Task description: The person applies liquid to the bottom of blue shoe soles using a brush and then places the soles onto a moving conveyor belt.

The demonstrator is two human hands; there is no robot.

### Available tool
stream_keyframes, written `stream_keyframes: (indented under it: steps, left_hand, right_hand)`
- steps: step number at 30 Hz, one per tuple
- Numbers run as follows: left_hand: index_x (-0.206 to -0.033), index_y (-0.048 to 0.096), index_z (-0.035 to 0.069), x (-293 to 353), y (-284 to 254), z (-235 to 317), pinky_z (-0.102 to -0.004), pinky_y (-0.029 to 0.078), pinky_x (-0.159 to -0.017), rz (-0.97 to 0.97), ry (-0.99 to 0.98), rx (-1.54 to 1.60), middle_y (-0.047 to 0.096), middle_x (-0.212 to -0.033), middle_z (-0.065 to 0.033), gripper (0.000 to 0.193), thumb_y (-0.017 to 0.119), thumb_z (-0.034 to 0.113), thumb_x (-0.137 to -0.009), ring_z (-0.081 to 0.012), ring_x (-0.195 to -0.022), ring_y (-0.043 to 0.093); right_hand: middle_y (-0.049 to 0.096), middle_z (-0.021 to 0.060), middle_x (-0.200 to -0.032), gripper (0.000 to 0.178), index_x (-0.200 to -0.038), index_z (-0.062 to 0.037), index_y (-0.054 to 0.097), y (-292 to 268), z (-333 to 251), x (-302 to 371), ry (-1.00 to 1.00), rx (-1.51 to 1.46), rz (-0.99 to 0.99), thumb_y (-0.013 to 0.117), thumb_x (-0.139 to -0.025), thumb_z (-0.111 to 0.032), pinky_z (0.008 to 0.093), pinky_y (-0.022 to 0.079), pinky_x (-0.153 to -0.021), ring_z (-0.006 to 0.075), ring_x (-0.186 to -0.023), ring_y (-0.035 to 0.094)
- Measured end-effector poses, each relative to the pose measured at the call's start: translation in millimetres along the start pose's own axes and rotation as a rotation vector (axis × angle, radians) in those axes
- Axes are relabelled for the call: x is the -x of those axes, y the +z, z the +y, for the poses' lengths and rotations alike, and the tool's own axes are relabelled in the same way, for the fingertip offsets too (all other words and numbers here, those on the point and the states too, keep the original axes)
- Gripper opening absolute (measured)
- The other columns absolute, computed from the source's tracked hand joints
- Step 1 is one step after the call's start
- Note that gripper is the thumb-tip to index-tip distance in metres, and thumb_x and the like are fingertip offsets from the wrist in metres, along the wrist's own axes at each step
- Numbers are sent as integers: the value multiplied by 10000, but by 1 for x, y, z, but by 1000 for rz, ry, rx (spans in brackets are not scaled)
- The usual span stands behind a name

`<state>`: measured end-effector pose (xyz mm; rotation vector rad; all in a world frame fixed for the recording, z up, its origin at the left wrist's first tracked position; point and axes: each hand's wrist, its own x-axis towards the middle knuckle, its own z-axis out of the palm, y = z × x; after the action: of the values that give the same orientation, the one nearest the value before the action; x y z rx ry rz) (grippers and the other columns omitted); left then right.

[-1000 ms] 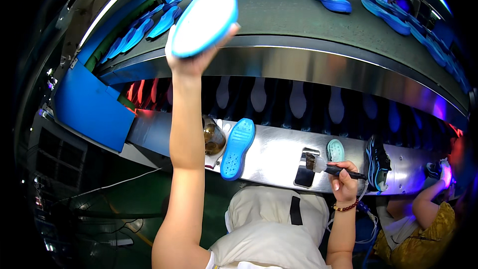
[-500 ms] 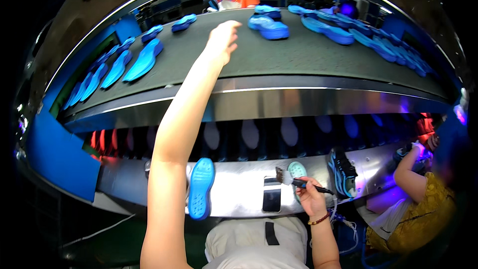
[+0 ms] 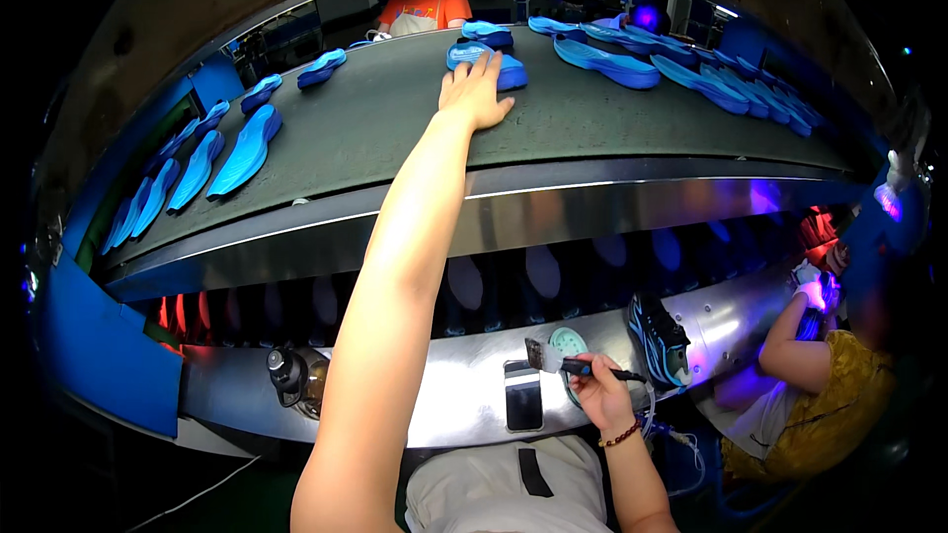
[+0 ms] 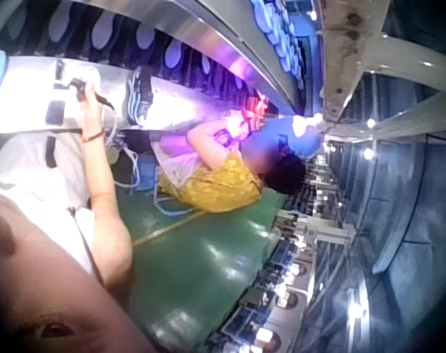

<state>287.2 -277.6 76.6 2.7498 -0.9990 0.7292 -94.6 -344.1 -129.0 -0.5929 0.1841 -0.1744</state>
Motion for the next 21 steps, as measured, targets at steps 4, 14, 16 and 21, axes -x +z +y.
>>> stream_keyframes:
  steps: [4, 14, 16, 21]
  left_hand:
    - [-1380, 195, 150, -3, 8, -6, -439, 247, -1020, -300, -159, 302, 185, -1427, -105, 839, 565, 520, -724, -352, -1249, 284]
    - [-812, 589, 35, 66, -79, 19, -364, 414, -832, -145, 108, -10, 587, -980, -120, 316, 542, 347, -818, -289, -1000, 512]
    - [-758, 575, 48, 113, -99, 7, -336, 396, -851, 23, 196, 204, 582, -961, -117, 315, 512, 345, -840, -259, -963, 513]
    - [-1008, 493, 11, 231, -90, 20, -353, 366, -914, 742, -203, 1522, 528, -1082, -125, 267, 520, 191, -813, -232, -1014, 497]
  right_hand:
    - [598, 130, -918, 217, -972, 3, 538, 6, -7, 5, -29, 50, 31, 465, -897, -187, 285, 453, -689, 175, -744, 561]
    - [593, 148, -980, 247, -1031, 13, 520, -8, -15, 12, -70, 23, 68, 483, -888, -186, 274, 468, -656, 177, -731, 571]
    - [581, 151, -1026, 268, -1078, 25, 504, -6, -18, 10, -65, 47, 73, 480, -891, -165, 264, 483, -690, 178, -798, 588]
    - [558, 159, -1088, 250, -1089, 26, 516, 8, -24, -1, -113, 34, 24, 510, -863, -81, 255, 478, -757, 191, -873, 591]
